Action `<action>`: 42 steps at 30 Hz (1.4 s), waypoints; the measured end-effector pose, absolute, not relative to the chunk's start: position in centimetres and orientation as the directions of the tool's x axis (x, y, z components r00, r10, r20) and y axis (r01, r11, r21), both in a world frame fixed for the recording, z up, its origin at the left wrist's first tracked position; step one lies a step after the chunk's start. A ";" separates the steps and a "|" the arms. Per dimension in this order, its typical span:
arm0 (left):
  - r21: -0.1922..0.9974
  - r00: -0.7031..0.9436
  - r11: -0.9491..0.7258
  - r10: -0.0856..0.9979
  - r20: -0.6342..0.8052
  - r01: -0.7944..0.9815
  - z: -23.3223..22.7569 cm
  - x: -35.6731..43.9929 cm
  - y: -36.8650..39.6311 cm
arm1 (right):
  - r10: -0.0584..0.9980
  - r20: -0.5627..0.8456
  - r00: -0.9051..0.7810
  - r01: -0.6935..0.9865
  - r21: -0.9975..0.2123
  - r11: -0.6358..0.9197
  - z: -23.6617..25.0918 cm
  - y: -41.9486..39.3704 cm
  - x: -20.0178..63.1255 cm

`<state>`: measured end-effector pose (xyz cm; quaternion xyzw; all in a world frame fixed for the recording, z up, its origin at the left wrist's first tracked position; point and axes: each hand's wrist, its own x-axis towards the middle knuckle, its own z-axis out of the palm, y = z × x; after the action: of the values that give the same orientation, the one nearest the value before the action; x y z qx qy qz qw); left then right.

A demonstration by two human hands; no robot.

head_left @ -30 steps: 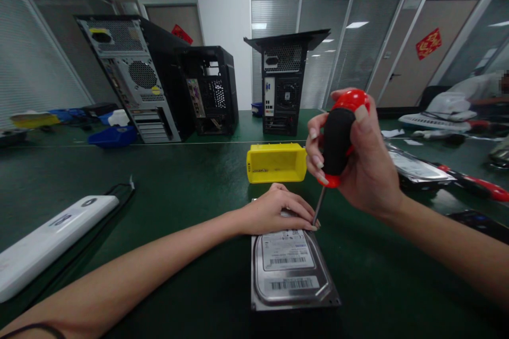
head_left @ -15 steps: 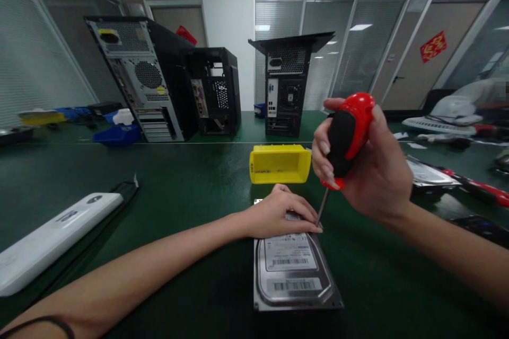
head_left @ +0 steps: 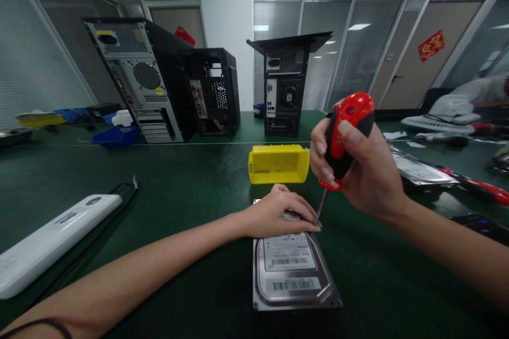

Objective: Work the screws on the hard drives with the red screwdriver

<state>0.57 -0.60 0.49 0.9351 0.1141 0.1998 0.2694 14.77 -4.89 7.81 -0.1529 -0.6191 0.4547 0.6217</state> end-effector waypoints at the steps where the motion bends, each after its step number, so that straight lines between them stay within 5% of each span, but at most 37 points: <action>1: 0.546 0.893 -0.831 0.322 0.313 0.108 0.5 0.6 -0.6 | 0.758 0.627 -0.176 -0.378 -0.755 0.536 7.8 -4.9 14.7; 35: 0.555 0.890 -0.824 0.332 0.311 0.113 0.4 0.5 -0.6 | 0.763 0.575 -0.295 -0.375 -0.804 0.461 8.6 -5.1 15.3; 42: 0.553 0.880 -0.827 0.334 0.339 0.101 0.3 0.5 -0.5 | 0.776 0.613 -0.147 -0.330 -0.770 0.546 8.8 -5.5 15.3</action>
<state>0.48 -0.48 0.31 0.9311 0.1166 0.2156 0.2702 15.27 -5.49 8.82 -0.1811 -0.6158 0.4407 0.6275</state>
